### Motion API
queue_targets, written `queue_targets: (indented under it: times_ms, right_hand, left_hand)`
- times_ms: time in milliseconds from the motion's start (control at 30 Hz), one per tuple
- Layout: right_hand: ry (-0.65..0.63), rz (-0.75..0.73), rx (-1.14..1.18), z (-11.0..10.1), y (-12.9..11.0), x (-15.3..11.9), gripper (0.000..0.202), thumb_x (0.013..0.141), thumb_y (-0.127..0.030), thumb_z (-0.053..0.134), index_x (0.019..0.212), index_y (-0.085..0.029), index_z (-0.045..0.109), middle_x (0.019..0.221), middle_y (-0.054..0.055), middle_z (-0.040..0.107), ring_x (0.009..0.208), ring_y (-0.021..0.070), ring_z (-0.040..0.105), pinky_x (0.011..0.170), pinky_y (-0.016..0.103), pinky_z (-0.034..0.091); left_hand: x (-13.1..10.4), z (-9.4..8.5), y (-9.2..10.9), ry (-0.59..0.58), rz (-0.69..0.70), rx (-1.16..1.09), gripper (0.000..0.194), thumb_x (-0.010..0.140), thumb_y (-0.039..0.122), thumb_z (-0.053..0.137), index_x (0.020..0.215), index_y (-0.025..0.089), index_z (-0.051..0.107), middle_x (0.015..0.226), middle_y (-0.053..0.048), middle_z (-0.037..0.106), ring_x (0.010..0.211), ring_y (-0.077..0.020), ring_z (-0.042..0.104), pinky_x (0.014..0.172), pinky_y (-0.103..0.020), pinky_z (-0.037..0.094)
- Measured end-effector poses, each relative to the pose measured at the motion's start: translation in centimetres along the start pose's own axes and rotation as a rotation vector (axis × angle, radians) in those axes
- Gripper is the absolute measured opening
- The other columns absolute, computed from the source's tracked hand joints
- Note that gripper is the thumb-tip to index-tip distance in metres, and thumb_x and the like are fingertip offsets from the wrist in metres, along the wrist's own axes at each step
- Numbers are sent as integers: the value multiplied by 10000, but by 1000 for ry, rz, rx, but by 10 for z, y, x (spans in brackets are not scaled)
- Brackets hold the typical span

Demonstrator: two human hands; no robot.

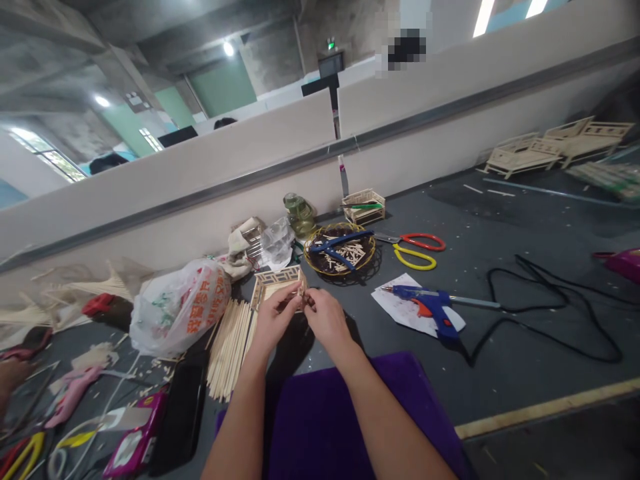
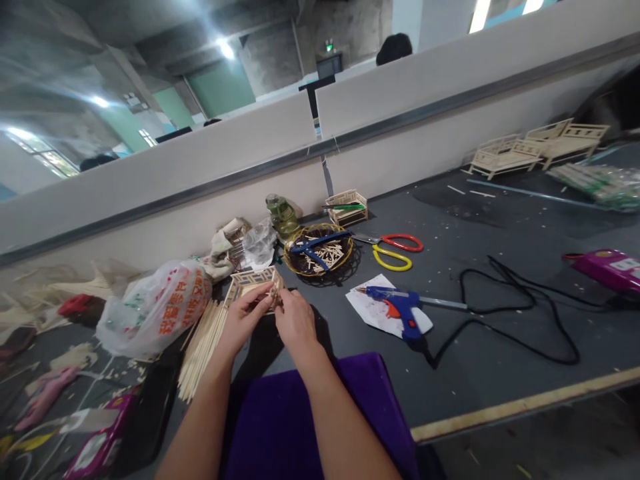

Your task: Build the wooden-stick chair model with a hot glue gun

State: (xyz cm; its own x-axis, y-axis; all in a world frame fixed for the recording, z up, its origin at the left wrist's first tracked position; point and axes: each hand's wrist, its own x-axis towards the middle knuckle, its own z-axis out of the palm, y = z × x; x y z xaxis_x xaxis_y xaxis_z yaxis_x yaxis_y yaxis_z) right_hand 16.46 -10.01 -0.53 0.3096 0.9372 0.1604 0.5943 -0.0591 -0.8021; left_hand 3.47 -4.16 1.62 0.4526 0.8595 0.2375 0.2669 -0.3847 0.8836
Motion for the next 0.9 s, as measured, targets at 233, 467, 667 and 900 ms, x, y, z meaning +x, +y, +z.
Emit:
queue_targets:
  times_ms: [233,467,667,900]
  right_hand:
    - [6,-13,-7,1,-1,0,208,894,-164,541,1041,-199,684,971,74,668,882,182,626,789,260,426]
    - [16,-36,-24,0,-3,-1,234,893,-142,524,1049,-211,685,958,67,656,896,182,618,795,256,423]
    - [7,-35,-53,0,-5,-1,195,898,-144,522,997,-206,678,940,63,649,877,179,607,779,254,415]
    - [18,-40,-70,-2,-7,-4,176,907,-152,513,972,-210,666,939,59,639,866,176,603,760,258,407]
  left_hand:
    - [0,0,-3,4,-13,-40,383,811,393,686,1150,216,709,1208,-96,695,1103,-257,651,975,-406,512]
    - [1,-1,-2,24,-14,-45,355,803,384,693,1118,224,722,1220,-101,685,1097,-244,649,971,-401,512]
    - [1,0,-2,17,7,-48,340,813,378,681,1116,230,723,1229,-97,679,1108,-247,644,967,-407,517]
    - [0,-1,-3,12,37,-26,342,817,364,682,1135,245,716,1237,-91,676,1022,-228,677,931,-399,537]
